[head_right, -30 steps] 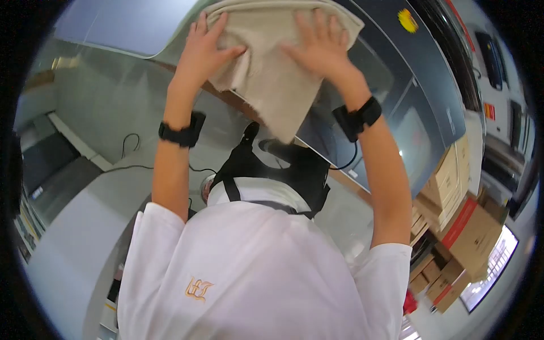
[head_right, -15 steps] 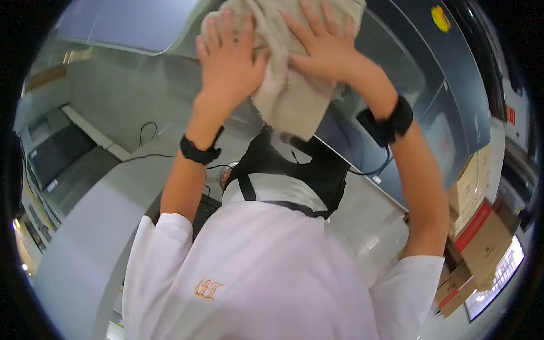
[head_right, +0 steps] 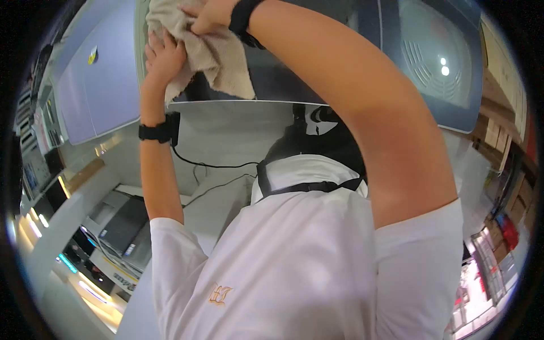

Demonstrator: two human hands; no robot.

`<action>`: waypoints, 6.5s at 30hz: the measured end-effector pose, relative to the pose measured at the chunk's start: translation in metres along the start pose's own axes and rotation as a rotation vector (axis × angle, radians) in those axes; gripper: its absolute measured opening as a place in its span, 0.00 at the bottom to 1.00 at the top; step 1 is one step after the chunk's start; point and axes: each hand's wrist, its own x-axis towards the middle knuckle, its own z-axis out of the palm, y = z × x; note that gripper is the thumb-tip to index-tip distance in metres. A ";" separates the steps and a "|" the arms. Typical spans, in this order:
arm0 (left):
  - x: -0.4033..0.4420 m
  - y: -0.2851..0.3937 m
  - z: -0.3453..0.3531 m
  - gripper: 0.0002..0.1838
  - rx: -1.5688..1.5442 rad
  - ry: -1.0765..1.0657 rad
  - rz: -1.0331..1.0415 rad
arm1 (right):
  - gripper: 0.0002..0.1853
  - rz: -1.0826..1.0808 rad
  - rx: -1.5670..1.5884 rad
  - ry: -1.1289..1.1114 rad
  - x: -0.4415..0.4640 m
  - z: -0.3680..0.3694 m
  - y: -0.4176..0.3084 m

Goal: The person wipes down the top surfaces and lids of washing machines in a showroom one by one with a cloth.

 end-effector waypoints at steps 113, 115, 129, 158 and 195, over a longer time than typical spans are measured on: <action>-0.148 -0.218 0.001 0.37 -0.229 0.528 -0.084 | 0.32 -0.076 -0.252 0.167 0.011 0.064 -0.217; -0.133 -0.232 -0.011 0.37 -0.220 0.519 -0.030 | 0.33 -0.035 -0.258 0.091 0.027 0.055 -0.212; 0.027 -0.325 -0.077 0.43 -0.218 0.151 0.310 | 0.35 -0.025 -0.076 -0.064 0.189 0.027 -0.206; 0.080 -0.480 -0.135 0.35 -0.031 -0.125 0.717 | 0.25 -0.024 -0.058 -0.187 0.250 0.050 -0.346; 0.010 -0.700 -0.153 0.33 0.001 0.029 0.191 | 0.17 -0.644 0.086 -0.035 0.447 0.118 -0.482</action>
